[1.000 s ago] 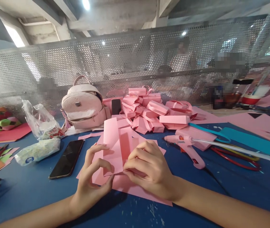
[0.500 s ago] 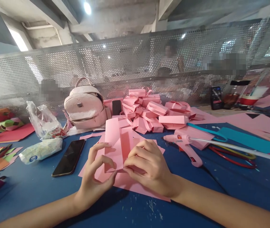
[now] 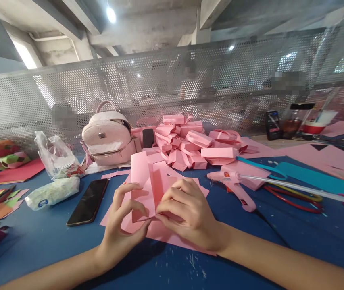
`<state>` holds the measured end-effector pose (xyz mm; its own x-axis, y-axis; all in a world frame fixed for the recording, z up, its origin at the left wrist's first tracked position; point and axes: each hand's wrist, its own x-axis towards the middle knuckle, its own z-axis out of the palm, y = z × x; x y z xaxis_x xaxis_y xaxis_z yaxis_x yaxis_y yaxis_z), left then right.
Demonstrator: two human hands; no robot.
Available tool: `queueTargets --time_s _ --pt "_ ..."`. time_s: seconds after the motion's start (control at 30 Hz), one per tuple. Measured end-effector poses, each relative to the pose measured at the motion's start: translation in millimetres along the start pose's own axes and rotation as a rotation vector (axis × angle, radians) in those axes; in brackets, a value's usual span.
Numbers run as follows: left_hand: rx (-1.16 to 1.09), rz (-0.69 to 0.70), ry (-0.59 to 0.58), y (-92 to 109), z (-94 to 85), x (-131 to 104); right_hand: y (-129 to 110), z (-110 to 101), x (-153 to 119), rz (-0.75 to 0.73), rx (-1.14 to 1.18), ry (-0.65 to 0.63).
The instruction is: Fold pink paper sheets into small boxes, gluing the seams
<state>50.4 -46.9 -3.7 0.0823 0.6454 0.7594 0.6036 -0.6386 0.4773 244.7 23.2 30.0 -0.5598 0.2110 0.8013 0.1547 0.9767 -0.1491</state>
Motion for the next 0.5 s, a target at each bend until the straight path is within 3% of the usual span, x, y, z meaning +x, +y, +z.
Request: queueTargets --time_s 0.5 --pt "-0.024 0.006 -0.012 0.8 -0.4 0.5 0.4 0.5 -0.5 0.003 0.011 0.002"
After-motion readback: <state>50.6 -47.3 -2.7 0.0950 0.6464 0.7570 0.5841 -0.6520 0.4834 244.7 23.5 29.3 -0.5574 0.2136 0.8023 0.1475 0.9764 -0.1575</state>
